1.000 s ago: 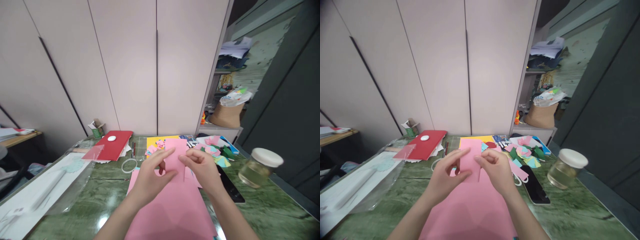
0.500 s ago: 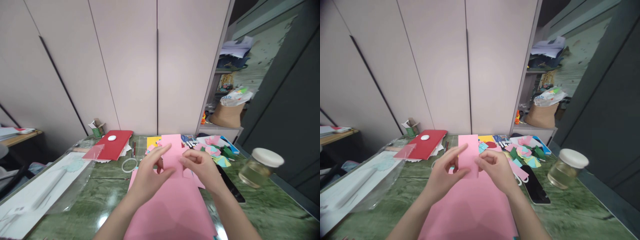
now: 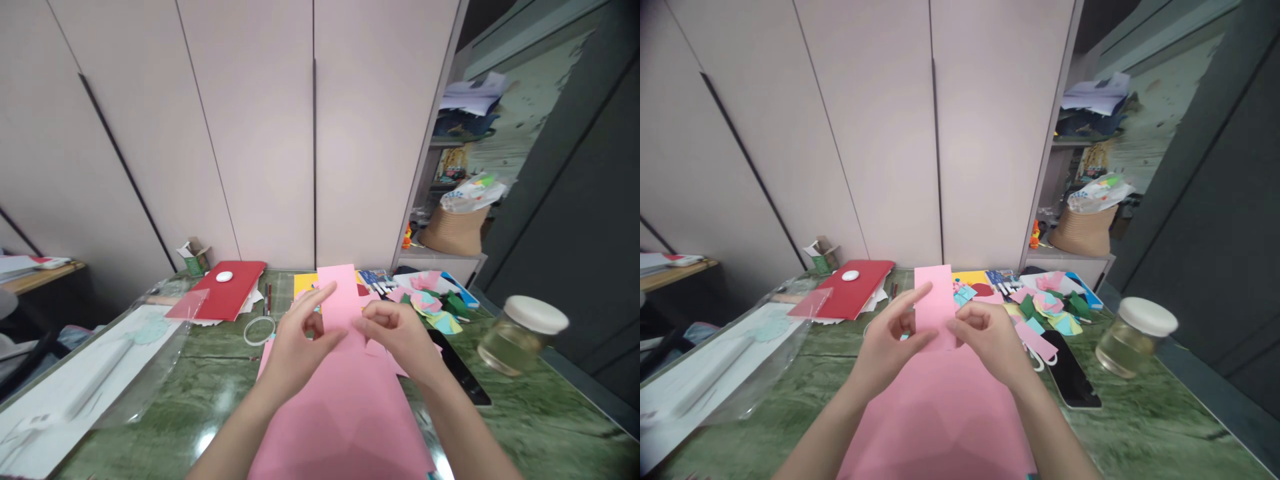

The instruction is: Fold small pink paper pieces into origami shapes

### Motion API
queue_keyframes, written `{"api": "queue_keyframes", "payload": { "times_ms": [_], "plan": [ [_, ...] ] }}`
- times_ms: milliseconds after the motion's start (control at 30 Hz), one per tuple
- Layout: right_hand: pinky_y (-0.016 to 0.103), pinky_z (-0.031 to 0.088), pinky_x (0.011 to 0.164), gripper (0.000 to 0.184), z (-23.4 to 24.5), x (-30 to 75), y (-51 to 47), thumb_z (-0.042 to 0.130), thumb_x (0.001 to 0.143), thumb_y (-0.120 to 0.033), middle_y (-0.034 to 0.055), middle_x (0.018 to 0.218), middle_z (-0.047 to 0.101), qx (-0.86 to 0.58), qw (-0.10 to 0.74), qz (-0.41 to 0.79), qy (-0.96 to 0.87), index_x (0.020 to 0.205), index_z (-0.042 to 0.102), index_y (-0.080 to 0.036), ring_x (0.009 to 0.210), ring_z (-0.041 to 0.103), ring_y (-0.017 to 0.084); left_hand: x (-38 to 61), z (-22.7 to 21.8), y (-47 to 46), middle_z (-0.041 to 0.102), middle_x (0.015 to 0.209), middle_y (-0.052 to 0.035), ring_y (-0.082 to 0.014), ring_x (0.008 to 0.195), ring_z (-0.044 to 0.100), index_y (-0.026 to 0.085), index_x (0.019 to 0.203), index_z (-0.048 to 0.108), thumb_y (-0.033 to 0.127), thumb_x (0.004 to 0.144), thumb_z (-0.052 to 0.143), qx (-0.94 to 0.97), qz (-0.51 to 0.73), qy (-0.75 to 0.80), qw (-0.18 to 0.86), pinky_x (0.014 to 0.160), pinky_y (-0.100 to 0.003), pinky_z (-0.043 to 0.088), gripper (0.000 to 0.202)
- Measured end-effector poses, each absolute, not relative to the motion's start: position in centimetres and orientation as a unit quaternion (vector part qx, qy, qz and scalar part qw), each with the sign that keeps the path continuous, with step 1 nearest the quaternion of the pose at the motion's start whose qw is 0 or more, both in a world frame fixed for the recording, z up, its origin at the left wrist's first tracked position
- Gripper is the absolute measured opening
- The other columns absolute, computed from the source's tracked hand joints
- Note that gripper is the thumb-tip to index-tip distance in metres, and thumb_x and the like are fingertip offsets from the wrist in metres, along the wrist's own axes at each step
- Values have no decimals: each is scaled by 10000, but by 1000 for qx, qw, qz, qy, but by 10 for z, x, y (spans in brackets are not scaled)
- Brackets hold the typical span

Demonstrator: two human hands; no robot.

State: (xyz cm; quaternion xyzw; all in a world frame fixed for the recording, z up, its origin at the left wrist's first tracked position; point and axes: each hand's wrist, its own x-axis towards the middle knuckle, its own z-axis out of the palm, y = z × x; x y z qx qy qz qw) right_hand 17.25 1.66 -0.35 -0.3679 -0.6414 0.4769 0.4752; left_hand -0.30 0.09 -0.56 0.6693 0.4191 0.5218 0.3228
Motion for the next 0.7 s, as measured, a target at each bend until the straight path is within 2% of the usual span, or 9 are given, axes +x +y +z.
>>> {"api": "queue_keyframes", "payload": {
  "times_ms": [167, 267, 433, 600, 700],
  "plan": [
    [234, 458, 548, 226, -5, 173, 18, 672, 744, -321, -29, 555, 580, -363, 477, 489, -634, 609, 578, -166, 541, 564, 109, -3, -7, 2, 510, 954, 6, -51, 553, 354, 332, 1262, 507, 106, 716, 644, 650, 525, 419, 356, 544, -222, 381, 606],
    [270, 520, 581, 222, -6, 171, 18, 690, 724, -336, -37, 569, 555, -355, 474, 520, -616, 620, 591, -166, 548, 564, 112, -2, -8, 3, 501, 1053, -18, -50, 563, 374, 333, 1273, 493, 117, 721, 638, 637, 533, 408, 380, 530, -221, 392, 611],
    [320, 574, 597, 228, -7, 169, 18, 707, 711, -340, -46, 562, 525, -348, 491, 538, -590, 618, 588, -170, 544, 551, 110, -1, -9, 5, 496, 1084, -23, -41, 549, 364, 326, 1259, 508, 113, 720, 638, 639, 542, 407, 363, 521, -211, 394, 594],
    [304, 560, 612, 220, -6, 171, 18, 706, 710, -350, -36, 583, 558, -354, 482, 524, -606, 638, 605, -168, 557, 592, 123, 0, -11, 5, 512, 966, -5, -58, 563, 382, 326, 1280, 495, 122, 734, 638, 650, 556, 402, 326, 556, -220, 418, 600],
    [263, 519, 545, 234, -4, 171, 16, 689, 728, -362, -33, 565, 579, -373, 483, 495, -618, 640, 597, -166, 507, 595, 117, 1, -13, 6, 538, 991, -7, -61, 567, 387, 338, 1283, 490, 109, 743, 628, 657, 560, 405, 302, 581, -227, 428, 603]
  ]
}}
